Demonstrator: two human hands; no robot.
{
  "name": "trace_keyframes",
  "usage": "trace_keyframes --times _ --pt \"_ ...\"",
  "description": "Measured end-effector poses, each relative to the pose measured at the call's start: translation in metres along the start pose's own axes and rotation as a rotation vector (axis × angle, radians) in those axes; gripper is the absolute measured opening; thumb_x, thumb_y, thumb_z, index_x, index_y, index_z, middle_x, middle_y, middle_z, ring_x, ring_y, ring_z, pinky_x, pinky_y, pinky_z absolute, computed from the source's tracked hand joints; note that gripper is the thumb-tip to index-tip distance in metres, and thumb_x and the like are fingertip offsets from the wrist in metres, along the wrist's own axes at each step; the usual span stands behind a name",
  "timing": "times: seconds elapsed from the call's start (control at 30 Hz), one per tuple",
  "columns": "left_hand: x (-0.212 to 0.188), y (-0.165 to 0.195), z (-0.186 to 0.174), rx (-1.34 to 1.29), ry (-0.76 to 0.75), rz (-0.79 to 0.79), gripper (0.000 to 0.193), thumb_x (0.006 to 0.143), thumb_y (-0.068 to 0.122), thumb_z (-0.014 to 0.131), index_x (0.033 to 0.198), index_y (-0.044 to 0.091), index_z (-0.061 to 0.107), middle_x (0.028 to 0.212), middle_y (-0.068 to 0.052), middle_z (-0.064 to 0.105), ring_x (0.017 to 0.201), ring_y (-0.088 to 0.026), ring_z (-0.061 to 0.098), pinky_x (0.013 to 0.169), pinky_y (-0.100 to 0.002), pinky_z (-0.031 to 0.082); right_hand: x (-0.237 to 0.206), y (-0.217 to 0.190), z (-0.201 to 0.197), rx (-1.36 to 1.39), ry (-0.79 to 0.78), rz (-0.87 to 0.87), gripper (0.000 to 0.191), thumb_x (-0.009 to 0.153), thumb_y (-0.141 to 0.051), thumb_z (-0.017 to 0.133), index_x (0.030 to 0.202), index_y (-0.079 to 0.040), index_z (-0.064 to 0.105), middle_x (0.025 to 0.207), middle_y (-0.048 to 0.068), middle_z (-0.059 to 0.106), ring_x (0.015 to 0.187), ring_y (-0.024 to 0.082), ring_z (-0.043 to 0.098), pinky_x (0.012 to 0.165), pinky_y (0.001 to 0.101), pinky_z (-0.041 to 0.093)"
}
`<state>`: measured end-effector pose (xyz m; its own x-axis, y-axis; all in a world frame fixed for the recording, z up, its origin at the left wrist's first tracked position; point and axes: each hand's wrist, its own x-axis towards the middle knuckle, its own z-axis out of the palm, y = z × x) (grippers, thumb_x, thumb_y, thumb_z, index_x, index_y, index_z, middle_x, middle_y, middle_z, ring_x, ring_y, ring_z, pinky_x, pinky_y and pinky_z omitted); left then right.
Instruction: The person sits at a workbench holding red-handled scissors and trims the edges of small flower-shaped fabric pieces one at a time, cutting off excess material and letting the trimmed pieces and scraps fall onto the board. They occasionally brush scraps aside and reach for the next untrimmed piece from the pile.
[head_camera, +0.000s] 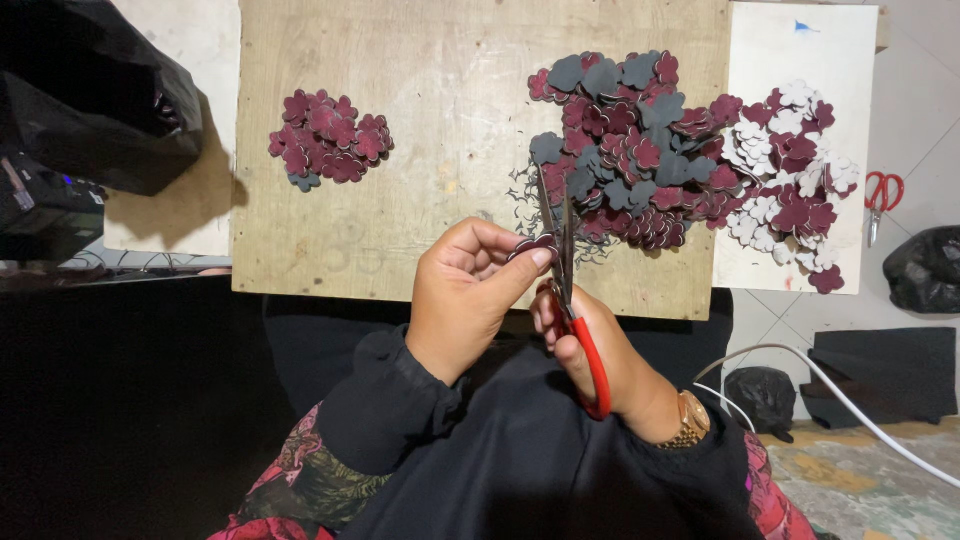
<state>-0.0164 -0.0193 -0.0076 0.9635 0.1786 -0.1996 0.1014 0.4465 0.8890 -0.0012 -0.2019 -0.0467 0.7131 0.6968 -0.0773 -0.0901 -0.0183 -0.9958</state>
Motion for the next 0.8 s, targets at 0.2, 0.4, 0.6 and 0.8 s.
trace_keyframes --times 0.2,0.4,0.6,0.8 --pt "0.002 -0.001 -0.003 -0.033 -0.007 -0.001 0.015 0.092 -0.005 0.073 0.101 -0.001 0.062 0.097 -0.008 0.072 0.086 -0.008 0.067 0.076 -0.021 0.055 0.002 -0.002 0.001 0.035 -0.018 -0.031 0.077 0.089 -0.086 0.049 0.097 -0.010 0.046 0.090 0.000 0.047 0.079 0.009 0.042 0.070 0.0233 0.041" --pt "0.004 -0.002 -0.006 0.004 -0.034 0.055 0.015 0.094 -0.006 0.074 0.104 -0.003 0.064 0.098 -0.008 0.071 0.089 -0.009 0.065 0.080 -0.024 0.054 0.001 -0.003 0.002 0.128 -0.032 0.012 0.078 0.086 -0.086 0.054 0.094 -0.009 0.045 0.084 -0.001 0.042 0.074 0.009 0.038 0.065 0.0228 0.036" --pt "0.005 0.004 -0.009 0.035 -0.027 0.048 0.012 0.097 -0.004 0.069 0.108 -0.005 0.065 0.102 -0.011 0.073 0.095 -0.013 0.070 0.088 -0.027 0.059 -0.001 -0.005 0.001 0.150 -0.043 0.047 0.078 0.085 -0.085 0.056 0.096 -0.009 0.046 0.085 -0.001 0.044 0.074 0.009 0.039 0.065 0.0225 0.037" --pt "0.004 0.016 -0.009 0.032 -0.011 -0.016 0.020 0.094 -0.004 0.070 0.111 -0.004 0.060 0.100 -0.014 0.074 0.095 -0.014 0.073 0.084 -0.025 0.060 -0.001 -0.003 0.000 0.182 -0.068 0.059 0.077 0.085 -0.082 0.060 0.097 -0.007 0.046 0.088 0.001 0.044 0.077 0.009 0.039 0.067 0.0234 0.038"
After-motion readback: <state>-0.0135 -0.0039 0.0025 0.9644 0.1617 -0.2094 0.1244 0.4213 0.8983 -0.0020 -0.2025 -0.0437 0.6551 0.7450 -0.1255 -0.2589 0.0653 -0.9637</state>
